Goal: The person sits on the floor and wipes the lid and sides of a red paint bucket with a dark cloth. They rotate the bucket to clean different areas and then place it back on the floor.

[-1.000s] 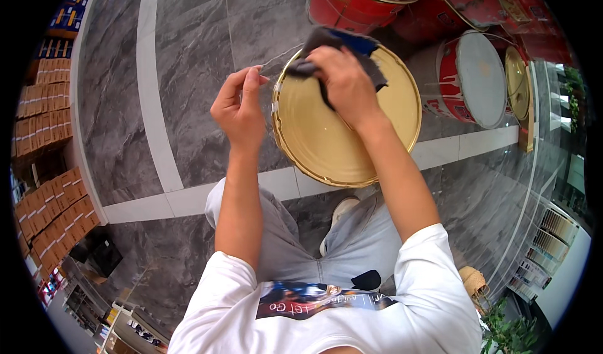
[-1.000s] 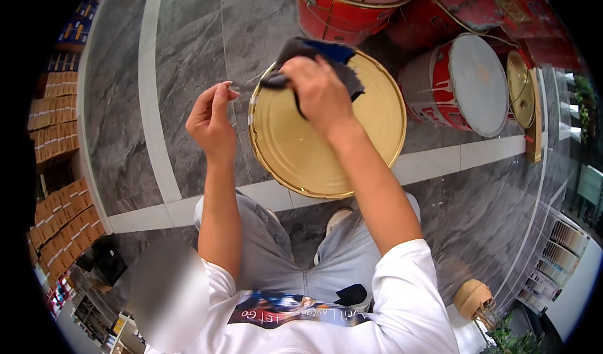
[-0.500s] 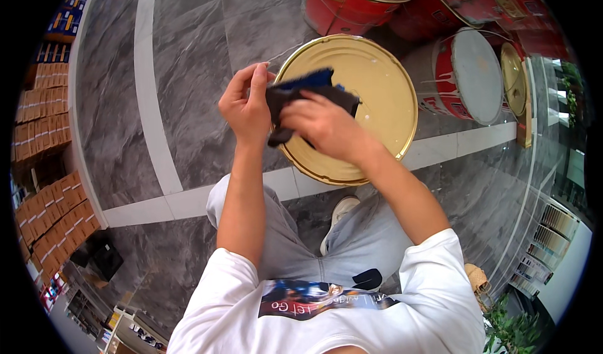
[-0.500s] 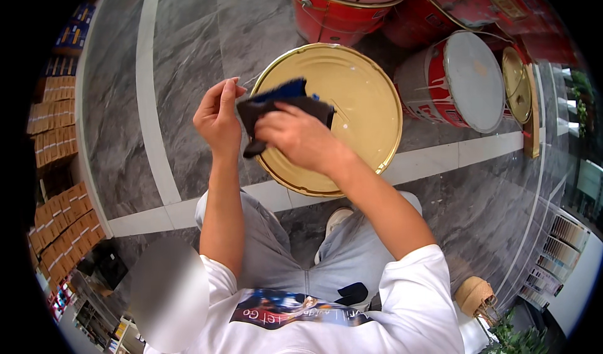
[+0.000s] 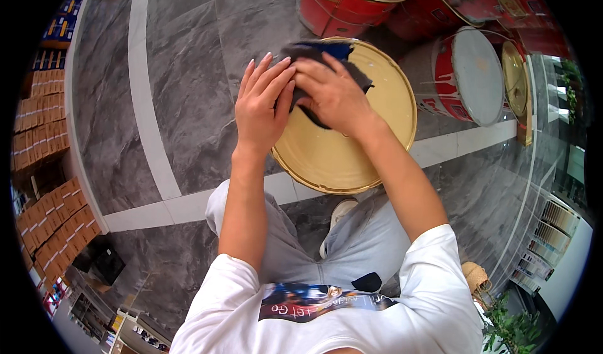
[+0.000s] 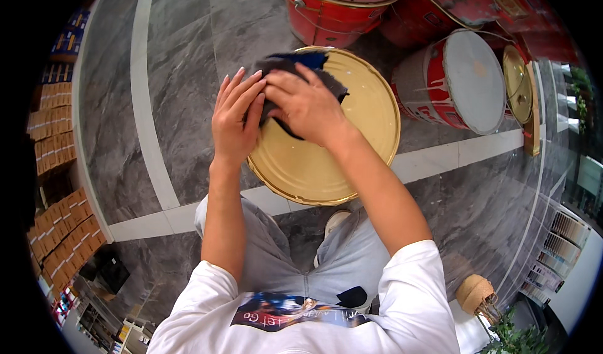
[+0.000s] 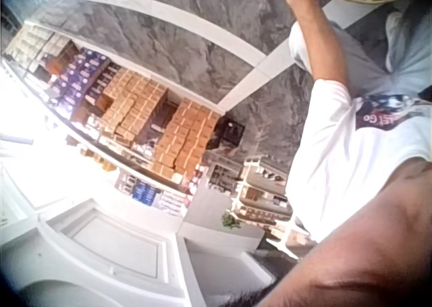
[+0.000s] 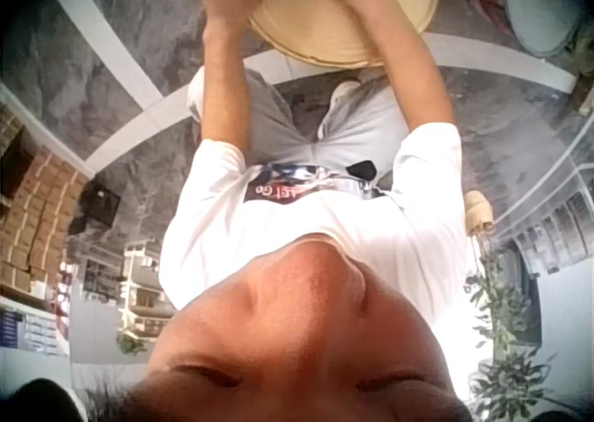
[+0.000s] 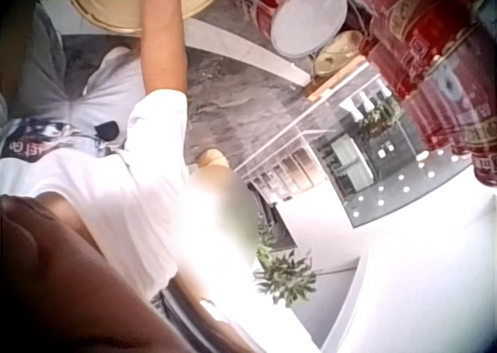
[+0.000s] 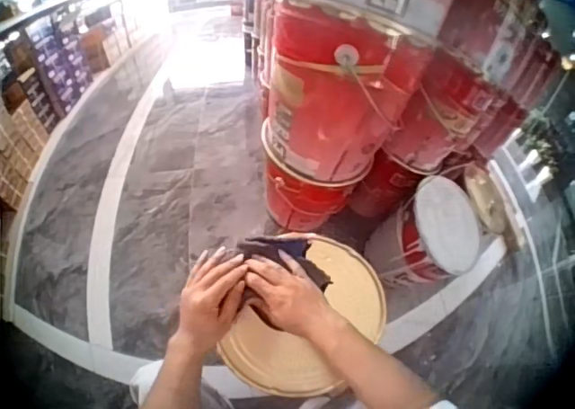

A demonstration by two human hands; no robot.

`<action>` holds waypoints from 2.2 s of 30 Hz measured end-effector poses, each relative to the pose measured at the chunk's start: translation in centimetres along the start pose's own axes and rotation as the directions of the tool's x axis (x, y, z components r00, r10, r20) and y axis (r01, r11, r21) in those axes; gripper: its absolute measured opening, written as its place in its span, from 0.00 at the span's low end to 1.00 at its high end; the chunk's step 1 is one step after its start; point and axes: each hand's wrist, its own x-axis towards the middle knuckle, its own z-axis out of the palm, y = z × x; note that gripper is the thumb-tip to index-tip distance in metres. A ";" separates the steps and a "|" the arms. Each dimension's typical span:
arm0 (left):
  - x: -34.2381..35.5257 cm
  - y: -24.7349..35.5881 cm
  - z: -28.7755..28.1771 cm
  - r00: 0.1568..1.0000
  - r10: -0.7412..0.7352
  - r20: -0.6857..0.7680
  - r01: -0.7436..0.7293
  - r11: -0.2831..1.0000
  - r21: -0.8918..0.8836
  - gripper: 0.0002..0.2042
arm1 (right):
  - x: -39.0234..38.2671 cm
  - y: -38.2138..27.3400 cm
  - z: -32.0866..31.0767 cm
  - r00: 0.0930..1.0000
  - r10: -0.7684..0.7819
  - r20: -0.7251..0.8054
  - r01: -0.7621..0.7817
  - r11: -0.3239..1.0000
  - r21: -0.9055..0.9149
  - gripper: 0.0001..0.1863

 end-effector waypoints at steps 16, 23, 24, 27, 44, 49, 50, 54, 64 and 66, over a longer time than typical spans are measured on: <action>0.1 2.3 0.6 0.983 -0.148 -0.108 0.113 0.953 -0.281 0.06 | -11.6 -1.5 -4.5 0.814 0.560 -0.151 -0.581 0.785 -0.217 0.27; 0.3 2.0 0.6 0.978 -0.166 -0.128 0.119 0.943 -0.311 0.07 | -14.1 -8.4 -2.9 0.697 0.708 -0.111 -0.714 0.672 -0.197 0.30; 0.2 1.7 0.9 0.975 -0.167 -0.144 0.114 0.941 -0.319 0.07 | -13.8 -8.0 -2.9 0.682 0.719 -0.131 -0.730 0.660 -0.179 0.29; 0.1 1.3 0.7 0.974 -0.170 -0.151 0.114 0.939 -0.325 0.07 | -11.9 -4.4 -2.7 0.687 0.684 -0.247 -0.724 0.675 -0.142 0.25; -0.6 1.0 -0.7 0.983 -0.141 -0.121 0.102 0.952 -0.287 0.05 | -1.5 1.6 -1.7 0.904 0.344 -0.254 -0.376 0.922 -0.088 0.17; -0.8 1.2 -0.6 0.985 -0.125 -0.119 0.084 0.951 -0.297 0.06 | -6.0 1.4 -4.1 0.824 0.488 -0.287 -0.551 0.808 -0.208 0.18; -0.8 1.4 -0.8 0.986 -0.131 -0.107 0.095 0.953 -0.289 0.06 | -7.4 0.7 -4.4 0.808 0.513 -0.290 -0.580 0.777 -0.243 0.18; -0.7 2.1 -0.7 0.985 -0.149 -0.091 0.114 0.944 -0.309 0.06 | -13.7 -3.1 -5.5 0.735 0.617 -0.280 -0.677 0.652 -0.342 0.21; -0.1 2.1 -0.5 0.982 -0.170 -0.084 0.131 0.927 -0.351 0.06 | -9.8 2.7 -5.0 0.660 0.670 -0.340 -0.732 0.676 -0.089 0.27; -0.4 1.8 -0.8 0.982 -0.168 -0.088 0.129 0.931 -0.340 0.06 | -6.6 4.4 -4.6 0.691 0.668 -0.275 -0.719 0.676 -0.163 0.24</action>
